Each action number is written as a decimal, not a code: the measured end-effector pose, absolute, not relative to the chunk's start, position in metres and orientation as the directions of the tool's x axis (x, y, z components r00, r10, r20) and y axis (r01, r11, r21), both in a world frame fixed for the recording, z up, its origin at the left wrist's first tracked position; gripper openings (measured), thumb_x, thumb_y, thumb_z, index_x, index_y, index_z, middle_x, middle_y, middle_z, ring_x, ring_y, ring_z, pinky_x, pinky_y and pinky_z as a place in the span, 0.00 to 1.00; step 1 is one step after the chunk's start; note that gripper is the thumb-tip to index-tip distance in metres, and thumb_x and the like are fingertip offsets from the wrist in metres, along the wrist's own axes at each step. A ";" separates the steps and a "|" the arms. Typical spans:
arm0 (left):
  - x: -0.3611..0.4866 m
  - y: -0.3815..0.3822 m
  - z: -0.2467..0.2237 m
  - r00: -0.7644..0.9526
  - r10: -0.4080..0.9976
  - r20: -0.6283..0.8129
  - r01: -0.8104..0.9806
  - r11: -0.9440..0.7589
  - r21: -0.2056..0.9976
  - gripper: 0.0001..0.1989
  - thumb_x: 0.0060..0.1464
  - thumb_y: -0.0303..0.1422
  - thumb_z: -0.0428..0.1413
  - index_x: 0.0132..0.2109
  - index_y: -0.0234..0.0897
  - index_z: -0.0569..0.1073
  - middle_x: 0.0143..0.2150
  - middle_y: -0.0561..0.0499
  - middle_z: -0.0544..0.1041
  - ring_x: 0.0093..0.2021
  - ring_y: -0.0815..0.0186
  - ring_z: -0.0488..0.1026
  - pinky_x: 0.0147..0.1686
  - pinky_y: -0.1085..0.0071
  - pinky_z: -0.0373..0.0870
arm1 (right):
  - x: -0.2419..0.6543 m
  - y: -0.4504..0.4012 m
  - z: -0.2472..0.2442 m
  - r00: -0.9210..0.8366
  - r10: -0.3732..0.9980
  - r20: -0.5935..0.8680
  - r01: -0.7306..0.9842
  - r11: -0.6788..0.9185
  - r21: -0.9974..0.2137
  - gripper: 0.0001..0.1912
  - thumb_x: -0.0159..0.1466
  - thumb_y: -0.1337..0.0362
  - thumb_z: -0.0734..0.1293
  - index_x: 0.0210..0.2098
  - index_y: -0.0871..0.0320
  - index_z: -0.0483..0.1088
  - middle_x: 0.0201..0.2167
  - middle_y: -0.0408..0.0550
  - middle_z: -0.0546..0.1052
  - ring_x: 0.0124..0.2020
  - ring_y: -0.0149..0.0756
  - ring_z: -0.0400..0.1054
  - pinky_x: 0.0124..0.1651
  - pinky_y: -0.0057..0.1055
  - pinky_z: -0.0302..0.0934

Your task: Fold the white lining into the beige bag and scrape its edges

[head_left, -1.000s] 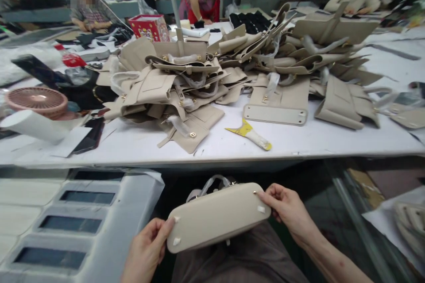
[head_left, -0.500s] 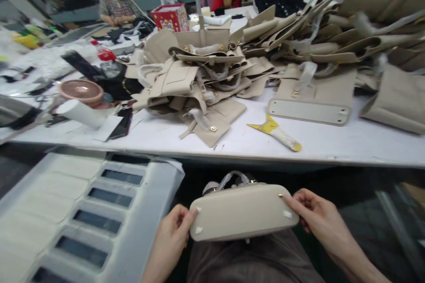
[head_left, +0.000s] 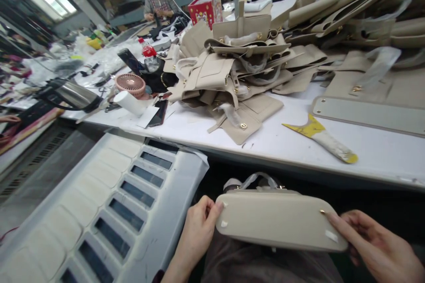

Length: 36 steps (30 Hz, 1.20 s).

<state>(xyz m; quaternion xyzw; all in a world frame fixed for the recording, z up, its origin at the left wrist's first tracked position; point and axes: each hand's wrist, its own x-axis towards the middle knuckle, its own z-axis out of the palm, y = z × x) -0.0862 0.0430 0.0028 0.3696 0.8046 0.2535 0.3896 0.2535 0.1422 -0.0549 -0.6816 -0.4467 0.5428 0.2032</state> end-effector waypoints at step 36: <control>-0.039 0.042 -0.007 -0.049 0.980 0.191 0.976 0.006 0.220 0.24 0.64 0.33 0.45 0.66 0.39 0.60 0.68 0.53 0.63 0.68 0.54 0.54 0.68 0.46 0.52 | 0.162 0.150 -0.023 -0.779 0.614 0.126 0.602 0.789 -0.125 0.30 0.71 0.53 0.55 0.67 0.62 0.55 0.67 0.57 0.60 0.66 0.49 0.55 0.67 0.53 0.47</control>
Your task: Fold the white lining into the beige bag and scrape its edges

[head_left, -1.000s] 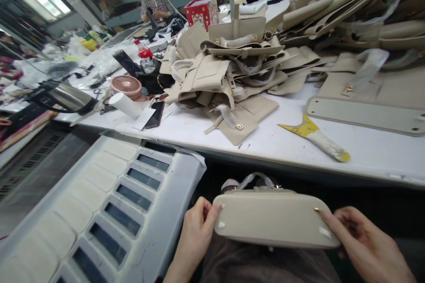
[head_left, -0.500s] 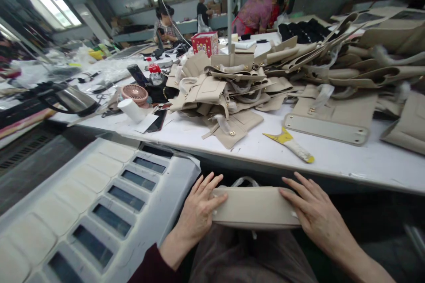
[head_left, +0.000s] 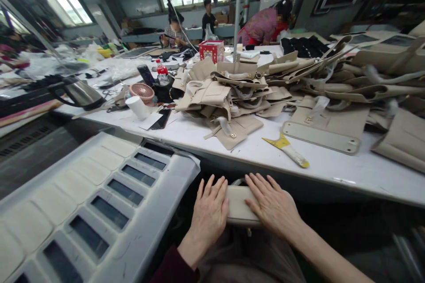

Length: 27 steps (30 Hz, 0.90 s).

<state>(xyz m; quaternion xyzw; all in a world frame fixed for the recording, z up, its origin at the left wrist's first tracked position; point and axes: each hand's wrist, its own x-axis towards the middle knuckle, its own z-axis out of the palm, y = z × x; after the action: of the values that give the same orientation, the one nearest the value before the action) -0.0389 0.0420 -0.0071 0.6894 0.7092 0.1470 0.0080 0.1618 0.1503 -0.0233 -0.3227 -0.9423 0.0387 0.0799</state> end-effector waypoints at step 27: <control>-0.080 0.046 -0.013 -0.251 0.902 -0.350 0.042 0.372 0.927 0.26 0.55 0.53 0.53 0.49 0.36 0.73 0.39 0.48 0.77 0.37 0.62 0.69 0.35 0.71 0.64 | 0.224 0.128 -0.101 -0.274 0.909 -0.315 -0.140 -0.362 -0.922 0.21 0.64 0.47 0.62 0.35 0.57 0.78 0.32 0.53 0.82 0.34 0.51 0.77 0.40 0.53 0.72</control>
<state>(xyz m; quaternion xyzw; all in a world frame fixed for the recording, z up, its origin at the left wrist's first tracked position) -0.0801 0.0463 -0.0130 0.3565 0.6621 0.4326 0.4974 0.2237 0.1284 -0.1014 -0.4640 -0.4139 0.6824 0.3843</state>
